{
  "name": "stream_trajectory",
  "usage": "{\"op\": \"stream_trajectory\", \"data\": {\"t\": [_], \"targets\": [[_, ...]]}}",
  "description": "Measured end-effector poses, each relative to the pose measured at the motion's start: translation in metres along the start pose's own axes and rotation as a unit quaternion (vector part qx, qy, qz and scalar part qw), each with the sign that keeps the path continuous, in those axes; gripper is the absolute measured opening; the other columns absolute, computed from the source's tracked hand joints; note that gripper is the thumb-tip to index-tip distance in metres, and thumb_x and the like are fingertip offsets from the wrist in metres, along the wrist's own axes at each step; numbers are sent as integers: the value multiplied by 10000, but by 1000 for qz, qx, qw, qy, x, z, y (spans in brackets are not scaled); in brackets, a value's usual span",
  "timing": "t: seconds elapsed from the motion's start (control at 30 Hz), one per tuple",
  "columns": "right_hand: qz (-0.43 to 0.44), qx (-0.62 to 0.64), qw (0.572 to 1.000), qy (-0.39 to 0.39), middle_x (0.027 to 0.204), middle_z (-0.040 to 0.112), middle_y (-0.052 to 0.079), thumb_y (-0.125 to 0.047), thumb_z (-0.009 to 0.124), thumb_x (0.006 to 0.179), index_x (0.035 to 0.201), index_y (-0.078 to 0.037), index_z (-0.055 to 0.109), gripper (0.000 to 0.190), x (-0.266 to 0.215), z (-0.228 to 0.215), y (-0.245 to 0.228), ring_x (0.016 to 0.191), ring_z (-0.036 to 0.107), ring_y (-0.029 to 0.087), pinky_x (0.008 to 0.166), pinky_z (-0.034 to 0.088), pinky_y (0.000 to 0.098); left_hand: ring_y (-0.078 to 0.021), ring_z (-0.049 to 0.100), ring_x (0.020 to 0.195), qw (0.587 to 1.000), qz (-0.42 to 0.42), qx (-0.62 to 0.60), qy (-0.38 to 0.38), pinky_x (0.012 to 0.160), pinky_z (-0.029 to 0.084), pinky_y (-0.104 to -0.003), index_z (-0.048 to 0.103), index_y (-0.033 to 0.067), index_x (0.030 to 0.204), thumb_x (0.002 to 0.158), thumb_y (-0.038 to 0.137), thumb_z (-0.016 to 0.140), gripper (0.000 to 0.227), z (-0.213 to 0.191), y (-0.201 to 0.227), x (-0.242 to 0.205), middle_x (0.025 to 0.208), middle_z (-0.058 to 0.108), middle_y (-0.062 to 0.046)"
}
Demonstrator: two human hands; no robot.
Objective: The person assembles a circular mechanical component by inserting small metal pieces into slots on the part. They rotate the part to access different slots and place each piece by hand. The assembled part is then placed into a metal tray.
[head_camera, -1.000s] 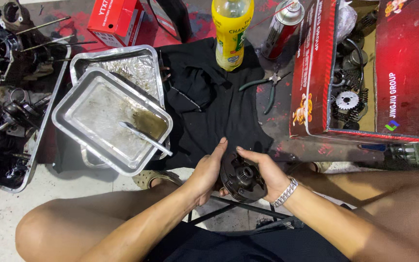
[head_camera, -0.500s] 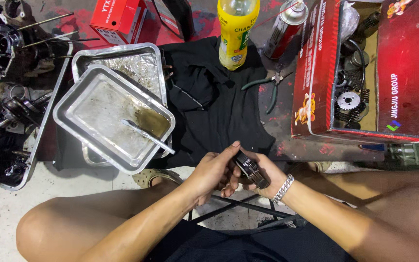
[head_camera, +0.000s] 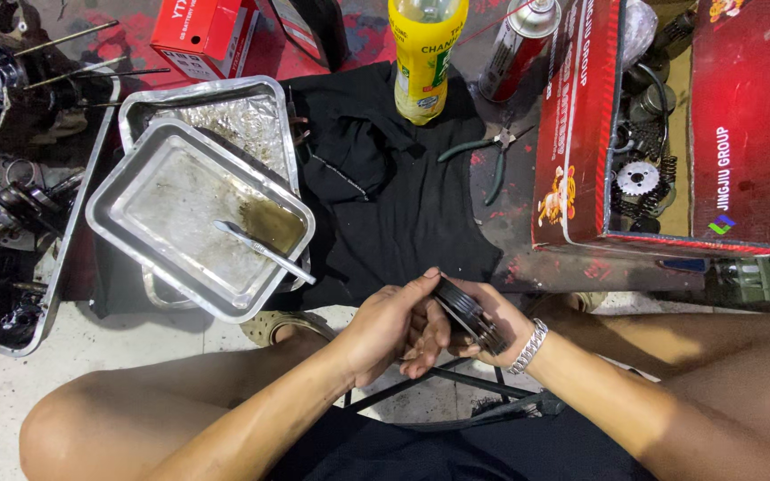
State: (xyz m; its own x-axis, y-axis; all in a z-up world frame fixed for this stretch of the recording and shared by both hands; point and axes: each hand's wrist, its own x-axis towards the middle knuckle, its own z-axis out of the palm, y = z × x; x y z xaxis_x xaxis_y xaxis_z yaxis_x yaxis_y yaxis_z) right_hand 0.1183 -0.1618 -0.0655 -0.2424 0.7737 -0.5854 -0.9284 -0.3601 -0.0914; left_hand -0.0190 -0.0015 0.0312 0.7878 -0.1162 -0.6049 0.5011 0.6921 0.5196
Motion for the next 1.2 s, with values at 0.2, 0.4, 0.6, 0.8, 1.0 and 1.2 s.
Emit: {"op": "stream_trajectory", "data": {"t": [0.2, 0.4, 0.6, 0.8, 1.0, 1.2], "targets": [[-10, -54, 998, 15, 602, 662, 126, -525, 443, 1025, 859, 31, 675, 625, -6, -1, -1, 432, 598, 169, 342, 406, 220, -176, 542, 367, 1000, 2, 10, -19, 327, 389, -252, 646, -25, 699, 1101, 525, 377, 732, 2, -3, -1, 524, 599, -125], [-127, -146, 966, 175, 641, 653, 50, -441, 587, 981, 836, -62, 674, 415, -12, 22, -6, 496, 607, 145, 444, 471, 273, -180, 617, 419, 982, 40, 173, 65, 363, 445, -255, 686, 8, 784, 1031, 539, 443, 634, -5, 0, 3, 565, 645, -110], [-376, -472, 719, 346, 655, 661, 20, -436, 638, 949, 842, -38, 685, 415, -16, 57, -3, 579, 559, 78, 521, 449, 277, -213, 610, 458, 879, 150, 323, 318, 490, 486, -365, 648, -16, 655, 1015, 547, 485, 687, -20, -3, 34, 520, 608, -140], [-438, -541, 606, 386, 662, 654, 116, -447, 675, 953, 853, -1, 650, 457, -18, 82, 2, 565, 585, 185, 563, 467, 368, -261, 542, 411, 799, 217, 387, 406, 489, 428, -449, 577, -28, 564, 1035, 518, 445, 733, -12, -4, 49, 450, 526, -161], [-463, -536, 569, 417, 678, 665, 174, -418, 694, 937, 848, 6, 653, 435, -15, 94, -8, 554, 633, 265, 555, 465, 390, -331, 487, 382, 753, 254, 425, 434, 471, 399, -472, 571, -33, 571, 1055, 475, 447, 713, -5, 5, 54, 455, 497, -197], [-468, -531, 571, 415, 700, 667, 180, -415, 702, 941, 832, 7, 643, 440, -7, 93, -12, 602, 647, 309, 589, 483, 405, -369, 540, 420, 766, 297, 400, 406, 483, 415, -478, 576, -55, 640, 1081, 415, 406, 666, -14, -2, 73, 501, 539, -226]]}}
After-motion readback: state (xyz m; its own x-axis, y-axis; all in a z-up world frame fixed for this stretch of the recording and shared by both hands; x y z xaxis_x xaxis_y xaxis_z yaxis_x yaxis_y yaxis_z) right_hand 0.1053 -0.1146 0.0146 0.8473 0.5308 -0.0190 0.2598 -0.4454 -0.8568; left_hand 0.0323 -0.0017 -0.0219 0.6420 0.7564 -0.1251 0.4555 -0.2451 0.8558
